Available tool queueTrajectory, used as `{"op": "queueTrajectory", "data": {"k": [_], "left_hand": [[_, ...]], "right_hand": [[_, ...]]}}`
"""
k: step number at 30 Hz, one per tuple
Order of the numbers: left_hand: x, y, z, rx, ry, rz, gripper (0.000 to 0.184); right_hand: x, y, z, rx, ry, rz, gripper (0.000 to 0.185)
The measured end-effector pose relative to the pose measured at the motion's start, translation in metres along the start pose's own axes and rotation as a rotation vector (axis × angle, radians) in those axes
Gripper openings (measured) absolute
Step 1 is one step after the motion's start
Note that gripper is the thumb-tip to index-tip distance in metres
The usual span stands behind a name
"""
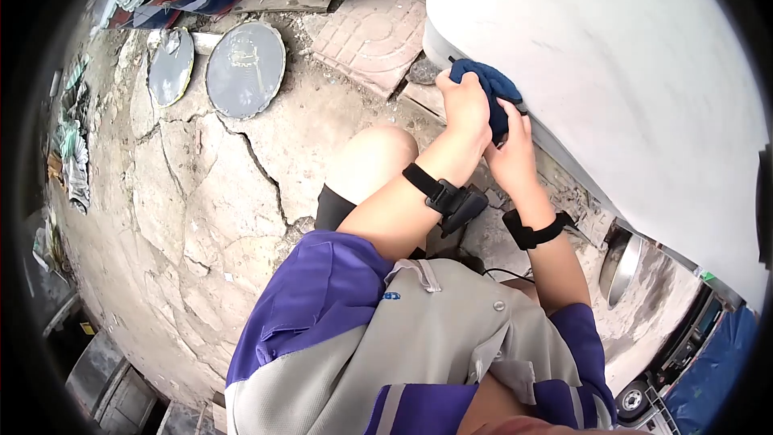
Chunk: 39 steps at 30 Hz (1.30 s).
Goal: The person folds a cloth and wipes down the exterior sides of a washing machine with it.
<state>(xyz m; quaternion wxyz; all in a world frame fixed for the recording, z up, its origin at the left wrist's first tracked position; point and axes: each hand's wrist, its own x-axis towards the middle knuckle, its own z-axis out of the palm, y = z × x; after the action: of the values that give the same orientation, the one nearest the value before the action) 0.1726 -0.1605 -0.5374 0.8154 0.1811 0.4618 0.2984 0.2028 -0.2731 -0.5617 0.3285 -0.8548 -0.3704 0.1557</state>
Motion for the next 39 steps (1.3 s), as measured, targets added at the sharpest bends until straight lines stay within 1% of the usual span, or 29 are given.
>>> {"op": "queueTrajectory", "data": {"k": [1, 2, 3, 4, 6, 7, 8, 9, 10, 11, 12, 13, 14, 17, 20, 23, 24, 25, 26, 28, 29, 30, 31, 34, 35, 36, 37, 38, 39], "left_hand": [[0.001, -0.017, -0.005, 0.083, 0.007, -0.007, 0.032], [0.002, -0.039, -0.013, 0.099, -0.082, -0.001, 0.033], [-0.006, -0.052, -0.016, 0.111, -0.106, -0.093, 0.033], [-0.012, -0.063, -0.021, 0.13, -0.123, -0.189, 0.032], [-0.007, -0.091, -0.034, 0.272, -0.376, -0.43, 0.035], [-0.019, -0.093, -0.028, 0.395, -0.388, -0.482, 0.037], [-0.032, -0.097, -0.022, 0.517, -0.398, -0.537, 0.039], [-0.034, -0.118, -0.023, 0.546, -0.378, -0.569, 0.042], [-0.035, -0.133, -0.024, 0.525, -0.403, -0.616, 0.038], [-0.034, -0.146, -0.023, 0.544, -0.363, -0.653, 0.035], [-0.035, -0.151, -0.015, 0.562, -0.321, -0.684, 0.033], [-0.027, -0.161, -0.011, 0.553, -0.326, -0.716, 0.028], [-0.021, -0.169, -0.01, 0.542, -0.343, -0.727, 0.03], [-0.009, -0.18, -0.013, 0.574, -0.367, -0.749, 0.038], [-0.004, -0.184, -0.014, 0.465, -0.279, -0.74, 0.037], [0.011, -0.161, -0.005, 0.378, -0.159, -0.583, 0.032], [0.021, -0.155, -0.004, 0.302, -0.119, -0.534, 0.031], [0.031, -0.146, -0.005, 0.299, -0.087, -0.465, 0.033], [0.042, -0.138, -0.006, 0.299, -0.059, -0.396, 0.035], [0.066, -0.129, -0.014, 0.363, 0.077, -0.195, 0.038], [0.076, -0.129, -0.019, 0.387, 0.066, -0.115, 0.038], [0.076, -0.126, -0.015, 0.409, 0.054, -0.035, 0.039], [0.071, -0.128, -0.012, 0.42, 0.082, -0.065, 0.036], [0.059, -0.149, -0.011, 0.358, -0.148, -0.292, 0.035], [0.062, -0.171, -0.013, 0.38, -0.148, -0.328, 0.029], [0.04, -0.171, -0.005, 0.365, -0.228, -0.438, 0.024], [0.03, -0.18, 0.0, 0.418, -0.276, -0.537, 0.02], [0.023, -0.19, 0.003, 0.426, -0.44, -0.626, 0.019], [0.02, -0.202, 0.007, 0.42, -0.508, -0.712, 0.02]], "right_hand": [[-0.003, 0.01, 0.004, 0.052, 0.033, 0.037, 0.058], [-0.008, 0.019, 0.004, 0.106, 0.076, 0.081, 0.059], [-0.016, 0.023, -0.004, 0.192, 0.056, 0.239, 0.06], [-0.03, 0.045, -0.007, 0.246, 0.025, 0.288, 0.07], [-0.067, 0.083, -0.012, 0.626, 0.003, 0.428, 0.079], [-0.085, 0.099, -0.011, 0.765, 0.102, 0.415, 0.084], [-0.1, 0.118, -0.021, 0.944, -0.019, 0.513, 0.073], [-0.112, 0.131, -0.037, 0.945, -0.113, 0.648, 0.067], [-0.123, 0.14, -0.046, 0.944, -0.213, 0.775, 0.061], [-0.131, 0.144, -0.043, 0.975, -0.044, 0.775, 0.052], [-0.132, 0.139, -0.046, 1.041, 0.103, 0.778, 0.051], [-0.129, 0.132, -0.052, 1.084, 0.221, 0.803, 0.048], [-0.125, 0.13, -0.055, 1.124, 0.337, 0.824, 0.044], [-0.119, 0.167, -0.058, 1.201, 0.382, 0.745, 0.033], [-0.098, 0.17, -0.043, 1.333, 0.535, 0.76, 0.033], [-0.064, 0.16, -0.02, 1.38, 0.603, 0.732, 0.034], [-0.051, 0.159, -0.011, 1.441, 0.577, 0.752, 0.032], [-0.037, 0.142, -0.008, 1.513, 0.488, 0.815, 0.033], [-0.024, 0.13, 0.002, 1.58, 0.465, 0.844, 0.035], [-0.002, 0.129, 0.029, 1.675, 0.28, 0.859, 0.034], [0.003, 0.124, 0.035, 1.689, 0.231, 0.814, 0.033], [0.008, 0.121, 0.037, 1.665, 0.227, 0.859, 0.031], [0.006, 0.128, 0.034, 1.662, 0.246, 0.87, 0.03], [-0.012, 0.137, 0.003, 1.597, 0.33, 0.942, 0.028], [-0.02, 0.158, -0.001, 1.659, 0.409, 0.959, 0.027], [-0.032, 0.167, -0.016, 1.61, 0.451, 0.976, 0.025], [-0.041, 0.178, -0.026, 1.55, 0.575, 1.012, 0.023], [-0.054, 0.205, -0.032, 1.553, 0.678, 1.026, 0.02], [-0.064, 0.219, -0.042, 1.555, 0.783, 1.04, 0.019]]}}
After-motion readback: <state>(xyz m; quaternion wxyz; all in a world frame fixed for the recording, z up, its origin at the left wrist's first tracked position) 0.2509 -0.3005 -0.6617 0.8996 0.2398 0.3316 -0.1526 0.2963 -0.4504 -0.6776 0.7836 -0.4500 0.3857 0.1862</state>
